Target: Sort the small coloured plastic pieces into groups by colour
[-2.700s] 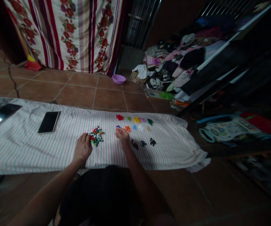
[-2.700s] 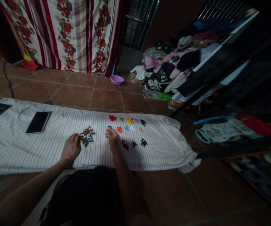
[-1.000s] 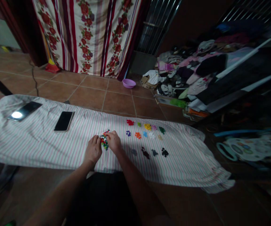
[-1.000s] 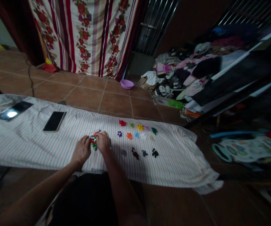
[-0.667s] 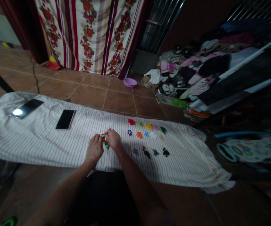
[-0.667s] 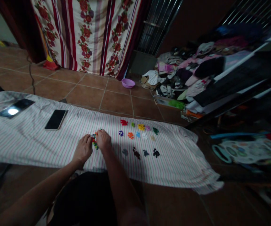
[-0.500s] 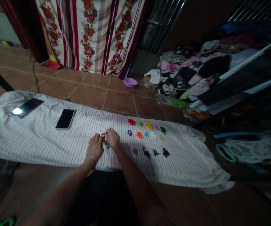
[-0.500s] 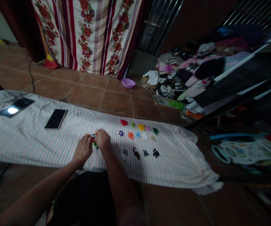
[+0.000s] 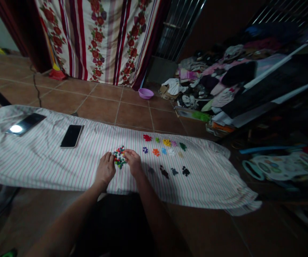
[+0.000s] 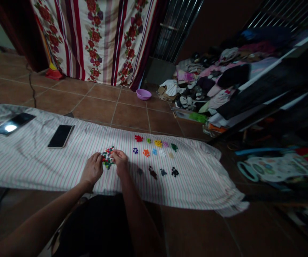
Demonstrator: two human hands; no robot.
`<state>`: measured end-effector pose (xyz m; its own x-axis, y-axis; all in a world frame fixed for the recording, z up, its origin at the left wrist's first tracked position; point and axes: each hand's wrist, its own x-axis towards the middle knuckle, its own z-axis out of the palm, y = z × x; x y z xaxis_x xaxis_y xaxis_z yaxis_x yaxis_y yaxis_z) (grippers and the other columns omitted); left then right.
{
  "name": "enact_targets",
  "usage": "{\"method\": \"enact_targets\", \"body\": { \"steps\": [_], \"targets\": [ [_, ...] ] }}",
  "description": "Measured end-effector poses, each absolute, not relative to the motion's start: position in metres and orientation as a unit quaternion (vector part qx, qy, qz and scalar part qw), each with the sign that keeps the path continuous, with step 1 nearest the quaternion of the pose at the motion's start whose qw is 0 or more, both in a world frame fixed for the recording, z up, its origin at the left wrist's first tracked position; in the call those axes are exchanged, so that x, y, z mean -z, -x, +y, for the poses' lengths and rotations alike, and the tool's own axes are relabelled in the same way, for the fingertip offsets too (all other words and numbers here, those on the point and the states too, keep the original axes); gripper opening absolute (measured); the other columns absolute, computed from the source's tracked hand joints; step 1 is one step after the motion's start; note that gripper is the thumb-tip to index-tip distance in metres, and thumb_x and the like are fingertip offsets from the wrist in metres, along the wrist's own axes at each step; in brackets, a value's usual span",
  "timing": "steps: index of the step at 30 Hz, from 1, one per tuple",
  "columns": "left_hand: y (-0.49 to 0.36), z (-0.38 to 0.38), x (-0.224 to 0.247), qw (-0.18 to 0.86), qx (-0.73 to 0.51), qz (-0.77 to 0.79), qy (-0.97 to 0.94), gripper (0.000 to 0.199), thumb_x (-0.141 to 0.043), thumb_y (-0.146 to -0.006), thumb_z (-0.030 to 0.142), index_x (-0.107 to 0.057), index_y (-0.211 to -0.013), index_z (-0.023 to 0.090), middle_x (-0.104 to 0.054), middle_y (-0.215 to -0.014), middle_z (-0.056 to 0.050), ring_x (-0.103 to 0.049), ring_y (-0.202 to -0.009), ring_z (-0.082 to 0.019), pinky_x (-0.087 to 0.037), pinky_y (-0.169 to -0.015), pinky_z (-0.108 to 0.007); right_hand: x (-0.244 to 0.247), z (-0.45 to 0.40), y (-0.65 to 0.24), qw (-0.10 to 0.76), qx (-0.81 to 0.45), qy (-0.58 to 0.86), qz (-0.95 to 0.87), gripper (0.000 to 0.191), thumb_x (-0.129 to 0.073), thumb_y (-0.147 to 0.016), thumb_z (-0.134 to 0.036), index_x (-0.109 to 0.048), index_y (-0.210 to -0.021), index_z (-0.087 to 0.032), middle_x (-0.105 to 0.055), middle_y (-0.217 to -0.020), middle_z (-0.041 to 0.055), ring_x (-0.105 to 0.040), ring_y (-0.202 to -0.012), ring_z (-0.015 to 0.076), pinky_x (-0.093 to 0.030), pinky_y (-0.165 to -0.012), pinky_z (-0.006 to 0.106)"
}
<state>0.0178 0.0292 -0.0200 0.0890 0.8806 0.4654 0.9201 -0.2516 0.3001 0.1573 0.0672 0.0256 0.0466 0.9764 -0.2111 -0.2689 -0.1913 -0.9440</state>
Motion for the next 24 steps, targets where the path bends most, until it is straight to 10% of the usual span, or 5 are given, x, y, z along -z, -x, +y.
{"method": "enact_targets", "body": {
  "steps": [10,24],
  "targets": [
    [-0.018,0.028,0.014,0.035,0.289,-0.606,0.741,0.029,-0.034,-0.090,0.017,-0.055,-0.110,0.015,-0.057,-0.117,-0.015,-0.050,-0.116,-0.027,-0.043,-0.097,-0.043,-0.022,0.048,-0.180,0.550,-0.643,0.442,-0.299,0.028,-0.074,-0.065,-0.036,-0.064,-0.086,-0.020,-0.068,-0.091,0.0038,-0.067,-0.093,0.0182,-0.054,-0.088,0.031],
    [-0.017,0.028,0.015,0.062,0.290,-0.601,0.742,0.029,-0.034,-0.090,0.018,-0.054,-0.108,0.012,-0.056,-0.118,-0.018,-0.050,-0.116,-0.028,-0.044,-0.095,-0.042,-0.019,0.066,-0.275,0.570,-0.443,0.592,-0.358,0.031,-0.069,-0.059,-0.038,-0.068,-0.084,-0.019,-0.071,-0.083,0.0041,-0.066,-0.081,0.0192,-0.054,-0.074,0.032]
  ]
}}
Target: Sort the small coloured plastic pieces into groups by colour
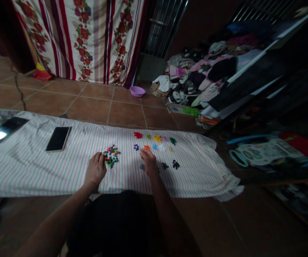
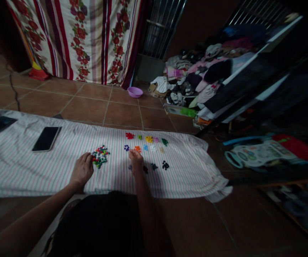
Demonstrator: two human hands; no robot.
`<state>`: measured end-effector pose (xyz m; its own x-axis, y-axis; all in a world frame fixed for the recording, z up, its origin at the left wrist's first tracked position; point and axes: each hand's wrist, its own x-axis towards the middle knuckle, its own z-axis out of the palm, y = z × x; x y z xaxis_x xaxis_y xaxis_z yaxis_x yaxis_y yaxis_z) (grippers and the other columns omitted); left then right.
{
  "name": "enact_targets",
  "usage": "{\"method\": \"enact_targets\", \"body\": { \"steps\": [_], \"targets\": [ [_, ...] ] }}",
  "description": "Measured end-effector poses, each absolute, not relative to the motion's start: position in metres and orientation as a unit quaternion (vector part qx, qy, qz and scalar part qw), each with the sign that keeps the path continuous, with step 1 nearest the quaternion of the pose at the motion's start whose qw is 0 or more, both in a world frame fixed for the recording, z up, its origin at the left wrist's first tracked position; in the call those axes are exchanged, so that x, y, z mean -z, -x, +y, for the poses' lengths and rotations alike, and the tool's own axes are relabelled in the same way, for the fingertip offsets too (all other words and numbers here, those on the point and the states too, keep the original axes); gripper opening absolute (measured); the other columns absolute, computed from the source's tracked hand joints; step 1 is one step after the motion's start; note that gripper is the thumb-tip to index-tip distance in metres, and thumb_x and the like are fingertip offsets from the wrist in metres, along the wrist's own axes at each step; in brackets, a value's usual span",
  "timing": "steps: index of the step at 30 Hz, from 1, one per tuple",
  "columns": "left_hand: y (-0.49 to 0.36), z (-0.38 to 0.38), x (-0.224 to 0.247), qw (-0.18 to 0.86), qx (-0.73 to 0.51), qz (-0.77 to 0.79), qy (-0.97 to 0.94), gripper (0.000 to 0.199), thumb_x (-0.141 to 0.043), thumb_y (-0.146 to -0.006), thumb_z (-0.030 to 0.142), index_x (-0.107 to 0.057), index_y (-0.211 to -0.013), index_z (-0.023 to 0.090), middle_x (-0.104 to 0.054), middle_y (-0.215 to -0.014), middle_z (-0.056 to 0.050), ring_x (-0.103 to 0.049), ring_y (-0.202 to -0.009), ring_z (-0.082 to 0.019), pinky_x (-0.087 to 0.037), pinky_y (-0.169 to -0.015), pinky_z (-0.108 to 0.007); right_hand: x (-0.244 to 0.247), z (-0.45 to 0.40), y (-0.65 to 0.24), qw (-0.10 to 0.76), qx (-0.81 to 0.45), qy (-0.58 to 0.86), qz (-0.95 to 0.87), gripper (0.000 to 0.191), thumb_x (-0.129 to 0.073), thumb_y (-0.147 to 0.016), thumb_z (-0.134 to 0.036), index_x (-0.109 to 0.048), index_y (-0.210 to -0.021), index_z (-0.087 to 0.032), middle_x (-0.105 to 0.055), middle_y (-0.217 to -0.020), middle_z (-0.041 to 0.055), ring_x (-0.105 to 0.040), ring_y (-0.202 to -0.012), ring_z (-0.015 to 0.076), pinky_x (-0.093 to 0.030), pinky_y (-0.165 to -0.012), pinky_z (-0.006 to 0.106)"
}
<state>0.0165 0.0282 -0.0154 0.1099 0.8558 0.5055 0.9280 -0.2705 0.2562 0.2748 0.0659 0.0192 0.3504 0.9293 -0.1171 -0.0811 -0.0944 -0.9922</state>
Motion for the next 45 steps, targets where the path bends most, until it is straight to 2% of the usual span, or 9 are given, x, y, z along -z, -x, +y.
{"method": "enact_targets", "body": {
  "steps": [3,6,15,20,29,33,38,45],
  "targets": [
    [-0.016,0.029,0.016,0.064,0.292,-0.600,0.742,0.028,-0.035,-0.089,0.018,-0.054,-0.109,0.013,-0.056,-0.118,-0.018,-0.050,-0.116,-0.028,-0.044,-0.095,-0.044,-0.015,0.078,-0.304,0.569,-0.386,0.610,-0.394,0.030,-0.066,-0.059,-0.038,-0.067,-0.082,-0.017,-0.073,-0.086,0.0078,-0.068,-0.086,0.0228,-0.054,-0.078,0.035],
    [-0.016,0.029,0.017,0.064,0.289,-0.602,0.742,0.028,-0.036,-0.089,0.017,-0.055,-0.109,0.014,-0.057,-0.118,-0.017,-0.051,-0.115,-0.027,-0.044,-0.095,-0.043,-0.011,0.090,-0.325,0.538,-0.337,0.643,-0.429,0.030,-0.061,-0.063,-0.037,-0.068,-0.084,-0.016,-0.073,-0.085,0.0092,-0.069,-0.083,0.0236,-0.054,-0.078,0.037],
    [-0.017,0.029,0.015,0.077,0.285,-0.602,0.742,0.027,-0.037,-0.089,0.016,-0.056,-0.108,0.011,-0.057,-0.118,-0.016,-0.051,-0.115,-0.027,-0.044,-0.096,-0.041,-0.010,0.112,-0.350,0.364,-0.135,0.709,-0.589,0.029,-0.046,-0.074,-0.023,-0.071,-0.087,-0.018,-0.072,-0.088,0.0067,-0.064,-0.085,0.0198,-0.049,-0.083,0.032],
    [-0.016,0.030,0.018,0.087,0.286,-0.596,0.745,0.028,-0.038,-0.089,0.016,-0.056,-0.110,0.010,-0.057,-0.117,-0.017,-0.050,-0.115,-0.027,-0.045,-0.097,-0.041,-0.011,0.120,-0.339,0.303,-0.093,0.723,-0.614,0.030,-0.045,-0.076,-0.018,-0.071,-0.091,-0.019,-0.070,-0.091,0.0059,-0.062,-0.084,0.0181,-0.047,-0.080,0.027],
    [-0.017,0.029,0.020,0.096,0.292,-0.595,0.742,0.028,-0.038,-0.089,0.015,-0.056,-0.110,0.010,-0.057,-0.118,-0.018,-0.050,-0.116,-0.027,-0.045,-0.098,-0.042,-0.007,0.125,-0.332,0.252,-0.089,0.727,-0.632,0.031,-0.044,-0.078,-0.014,-0.072,-0.091,-0.018,-0.071,-0.091,0.0065,-0.061,-0.084,0.0175,-0.045,-0.078,0.026],
    [-0.016,0.029,0.021,0.090,0.293,-0.597,0.741,0.029,-0.038,-0.089,0.016,-0.056,-0.111,0.011,-0.057,-0.119,-0.017,-0.049,-0.117,-0.027,-0.044,-0.098,-0.042,-0.010,0.124,-0.334,0.255,-0.086,0.728,-0.631,0.031,-0.044,-0.080,-0.015,-0.072,-0.092,-0.018,-0.071,-0.091,0.0068,-0.062,-0.085,0.0183,-0.045,-0.079,0.027],
    [-0.016,0.030,0.024,0.092,0.293,-0.598,0.740,0.028,-0.038,-0.089,0.016,-0.055,-0.112,0.012,-0.057,-0.118,-0.016,-0.050,-0.116,-0.027,-0.044,-0.097,-0.041,-0.017,0.122,-0.326,0.322,-0.059,0.697,-0.638,0.030,-0.043,-0.081,-0.018,-0.072,-0.091,-0.017,-0.069,-0.090,0.0082,-0.062,-0.085,0.0195,-0.047,-0.081,0.029],
    [-0.017,0.029,0.020,0.090,0.284,-0.602,0.741,0.029,-0.038,-0.089,0.016,-0.055,-0.112,0.011,-0.057,-0.118,-0.016,-0.050,-0.116,-0.027,-0.044,-0.097,-0.041,-0.018,0.106,-0.260,0.382,-0.096,0.605,-0.692,0.026,-0.045,-0.083,-0.019,-0.071,-0.089,-0.018,-0.068,-0.086,0.0073,-0.062,-0.081,0.0182,-0.049,-0.078,0.028]
  ]
}}
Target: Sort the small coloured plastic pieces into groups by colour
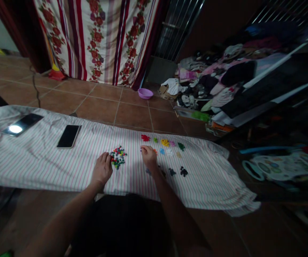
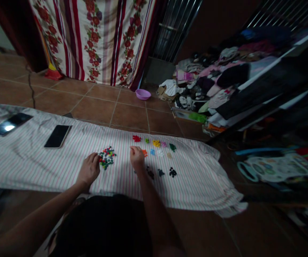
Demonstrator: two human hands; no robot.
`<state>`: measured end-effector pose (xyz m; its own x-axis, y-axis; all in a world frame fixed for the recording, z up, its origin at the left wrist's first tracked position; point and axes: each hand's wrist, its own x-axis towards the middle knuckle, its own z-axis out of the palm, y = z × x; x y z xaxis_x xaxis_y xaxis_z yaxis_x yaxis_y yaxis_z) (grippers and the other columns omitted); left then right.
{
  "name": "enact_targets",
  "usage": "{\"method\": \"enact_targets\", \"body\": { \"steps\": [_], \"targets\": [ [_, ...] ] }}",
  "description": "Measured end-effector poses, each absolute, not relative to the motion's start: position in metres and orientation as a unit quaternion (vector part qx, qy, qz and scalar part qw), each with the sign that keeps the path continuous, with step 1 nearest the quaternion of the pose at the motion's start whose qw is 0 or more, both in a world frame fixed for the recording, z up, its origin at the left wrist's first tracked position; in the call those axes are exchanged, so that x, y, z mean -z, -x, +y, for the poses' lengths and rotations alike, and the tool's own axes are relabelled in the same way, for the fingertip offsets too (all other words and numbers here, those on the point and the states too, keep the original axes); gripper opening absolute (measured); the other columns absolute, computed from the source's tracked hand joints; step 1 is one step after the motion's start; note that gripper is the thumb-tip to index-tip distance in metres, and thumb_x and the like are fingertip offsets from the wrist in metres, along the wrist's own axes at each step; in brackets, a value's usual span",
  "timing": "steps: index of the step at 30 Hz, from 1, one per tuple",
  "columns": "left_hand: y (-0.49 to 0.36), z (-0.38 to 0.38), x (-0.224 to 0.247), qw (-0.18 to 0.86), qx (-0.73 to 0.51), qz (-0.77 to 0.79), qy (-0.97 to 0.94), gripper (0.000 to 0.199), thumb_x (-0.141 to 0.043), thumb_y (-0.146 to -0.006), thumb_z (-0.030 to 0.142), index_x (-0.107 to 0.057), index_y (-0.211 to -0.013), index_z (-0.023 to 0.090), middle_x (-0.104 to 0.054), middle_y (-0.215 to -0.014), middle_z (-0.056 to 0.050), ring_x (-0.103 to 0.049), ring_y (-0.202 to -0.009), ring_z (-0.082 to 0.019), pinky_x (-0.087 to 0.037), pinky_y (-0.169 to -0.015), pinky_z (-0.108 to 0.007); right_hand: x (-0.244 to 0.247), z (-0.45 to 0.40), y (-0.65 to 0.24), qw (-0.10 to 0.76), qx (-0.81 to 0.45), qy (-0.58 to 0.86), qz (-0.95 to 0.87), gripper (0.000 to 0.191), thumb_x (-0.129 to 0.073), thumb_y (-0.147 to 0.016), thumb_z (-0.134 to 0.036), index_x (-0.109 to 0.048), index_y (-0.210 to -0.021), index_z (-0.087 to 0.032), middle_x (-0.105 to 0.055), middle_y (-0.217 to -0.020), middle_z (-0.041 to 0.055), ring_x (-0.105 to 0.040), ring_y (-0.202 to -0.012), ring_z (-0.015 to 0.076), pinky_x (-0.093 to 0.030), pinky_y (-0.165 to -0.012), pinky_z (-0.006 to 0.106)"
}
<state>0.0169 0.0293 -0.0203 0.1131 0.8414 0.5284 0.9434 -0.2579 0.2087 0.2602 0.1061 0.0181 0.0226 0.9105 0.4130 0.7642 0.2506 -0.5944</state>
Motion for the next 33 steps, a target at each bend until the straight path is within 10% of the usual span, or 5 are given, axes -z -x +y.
{"method": "enact_targets", "body": {
  "steps": [24,33],
  "targets": [
    [-0.019,0.028,0.014,0.020,0.282,-0.619,0.733,0.032,-0.036,-0.089,0.017,-0.056,-0.114,0.014,-0.055,-0.121,-0.015,-0.047,-0.120,-0.026,-0.043,-0.098,-0.043,-0.009,0.072,-0.186,0.338,-0.189,0.567,-0.727,0.031,-0.042,-0.086,-0.014,-0.071,-0.094,-0.021,-0.065,-0.093,0.0052,-0.061,-0.090,0.0164,-0.047,-0.088,0.027],
    [-0.018,0.029,0.015,0.020,0.275,-0.617,0.737,0.035,-0.036,-0.088,0.015,-0.054,-0.119,0.011,-0.055,-0.122,-0.016,-0.046,-0.121,-0.027,-0.042,-0.100,-0.043,-0.024,0.104,-0.135,0.180,-0.142,0.583,-0.780,0.023,-0.053,-0.088,-0.018,-0.072,-0.099,-0.026,-0.060,-0.098,0.0068,-0.055,-0.095,0.0195,-0.043,-0.081,0.028]
  ]
}}
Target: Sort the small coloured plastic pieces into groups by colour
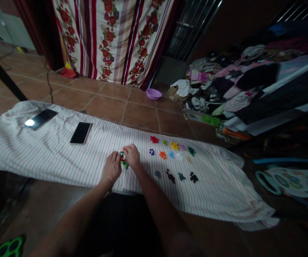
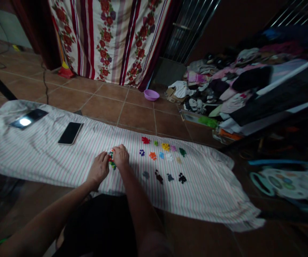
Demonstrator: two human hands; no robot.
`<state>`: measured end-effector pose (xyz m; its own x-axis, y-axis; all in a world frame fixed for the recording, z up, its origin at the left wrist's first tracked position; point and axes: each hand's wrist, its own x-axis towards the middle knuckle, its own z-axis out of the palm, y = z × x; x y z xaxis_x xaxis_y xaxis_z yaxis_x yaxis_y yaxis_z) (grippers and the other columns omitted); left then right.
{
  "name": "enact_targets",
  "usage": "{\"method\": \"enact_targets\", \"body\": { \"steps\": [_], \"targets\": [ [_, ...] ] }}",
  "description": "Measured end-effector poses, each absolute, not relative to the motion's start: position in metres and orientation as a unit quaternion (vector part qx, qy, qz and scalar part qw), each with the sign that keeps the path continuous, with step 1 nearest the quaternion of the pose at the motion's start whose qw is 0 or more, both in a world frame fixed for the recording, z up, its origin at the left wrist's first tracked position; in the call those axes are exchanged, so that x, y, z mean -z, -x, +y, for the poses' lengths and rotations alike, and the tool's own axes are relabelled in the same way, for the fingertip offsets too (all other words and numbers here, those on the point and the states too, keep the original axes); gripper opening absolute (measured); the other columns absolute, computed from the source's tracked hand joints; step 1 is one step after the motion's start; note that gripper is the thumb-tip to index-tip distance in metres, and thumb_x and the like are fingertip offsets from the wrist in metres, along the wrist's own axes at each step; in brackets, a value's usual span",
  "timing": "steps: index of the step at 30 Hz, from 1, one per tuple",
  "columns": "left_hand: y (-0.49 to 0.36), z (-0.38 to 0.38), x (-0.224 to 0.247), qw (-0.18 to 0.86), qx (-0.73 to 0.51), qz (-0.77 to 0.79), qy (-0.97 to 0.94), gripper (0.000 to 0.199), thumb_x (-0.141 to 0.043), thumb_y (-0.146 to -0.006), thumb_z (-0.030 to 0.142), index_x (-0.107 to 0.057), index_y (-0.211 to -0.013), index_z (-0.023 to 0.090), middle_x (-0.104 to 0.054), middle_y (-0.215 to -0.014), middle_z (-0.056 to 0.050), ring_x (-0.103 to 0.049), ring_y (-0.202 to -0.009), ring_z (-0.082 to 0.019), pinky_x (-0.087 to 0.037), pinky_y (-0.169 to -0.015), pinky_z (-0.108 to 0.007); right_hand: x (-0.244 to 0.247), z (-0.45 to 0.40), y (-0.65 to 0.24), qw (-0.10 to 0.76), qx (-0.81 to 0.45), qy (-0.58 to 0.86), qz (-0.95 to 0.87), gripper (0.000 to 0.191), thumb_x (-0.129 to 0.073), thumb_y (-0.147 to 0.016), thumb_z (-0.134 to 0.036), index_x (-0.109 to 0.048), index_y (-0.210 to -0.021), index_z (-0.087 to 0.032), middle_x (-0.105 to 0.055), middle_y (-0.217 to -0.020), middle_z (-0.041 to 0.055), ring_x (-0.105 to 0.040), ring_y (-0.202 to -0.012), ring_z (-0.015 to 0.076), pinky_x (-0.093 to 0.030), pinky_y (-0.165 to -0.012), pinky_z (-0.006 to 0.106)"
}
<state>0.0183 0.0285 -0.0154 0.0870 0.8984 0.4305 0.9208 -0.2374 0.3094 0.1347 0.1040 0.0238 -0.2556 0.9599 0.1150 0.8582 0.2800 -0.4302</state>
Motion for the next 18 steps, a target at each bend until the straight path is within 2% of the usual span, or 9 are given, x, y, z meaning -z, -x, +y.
{"method": "enact_targets", "body": {
  "steps": [4,9,12,18],
  "targets": [
    [-0.019,0.028,0.014,0.008,0.279,-0.618,0.735,0.036,-0.036,-0.088,0.015,-0.054,-0.119,0.013,-0.054,-0.124,-0.016,-0.045,-0.123,-0.027,-0.043,-0.100,-0.045,-0.035,0.111,-0.126,0.116,-0.135,0.580,-0.795,0.021,-0.051,-0.090,-0.018,-0.071,-0.094,-0.024,-0.059,-0.097,0.0087,-0.053,-0.095,0.0217,-0.042,-0.079,0.030],
    [-0.019,0.028,0.016,0.009,0.284,-0.620,0.732,0.038,-0.036,-0.087,0.015,-0.053,-0.121,0.012,-0.054,-0.124,-0.016,-0.045,-0.123,-0.027,-0.043,-0.100,-0.045,-0.038,0.110,-0.122,0.125,-0.122,0.566,-0.806,0.017,-0.053,-0.089,-0.019,-0.070,-0.089,-0.024,-0.060,-0.096,0.0069,-0.053,-0.095,0.0196,-0.042,-0.080,0.028],
    [-0.019,0.029,0.018,0.016,0.291,-0.616,0.731,0.039,-0.036,-0.087,0.015,-0.053,-0.122,0.014,-0.055,-0.125,-0.015,-0.046,-0.123,-0.027,-0.043,-0.100,-0.047,-0.032,0.107,-0.125,0.180,-0.138,0.568,-0.791,0.014,-0.055,-0.087,-0.022,-0.068,-0.089,-0.025,-0.061,-0.094,0.0046,-0.056,-0.090,0.0173,-0.043,-0.079,0.026],
    [-0.018,0.030,0.022,0.019,0.292,-0.613,0.734,0.039,-0.035,-0.088,0.015,-0.054,-0.121,0.013,-0.058,-0.125,-0.015,-0.047,-0.124,-0.028,-0.043,-0.100,-0.046,-0.015,0.099,-0.153,0.354,-0.170,0.612,-0.686,0.012,-0.052,-0.084,-0.022,-0.063,-0.088,-0.020,-0.067,-0.090,0.0045,-0.063,-0.084,0.0158,-0.047,-0.081,0.026]
  ]
}}
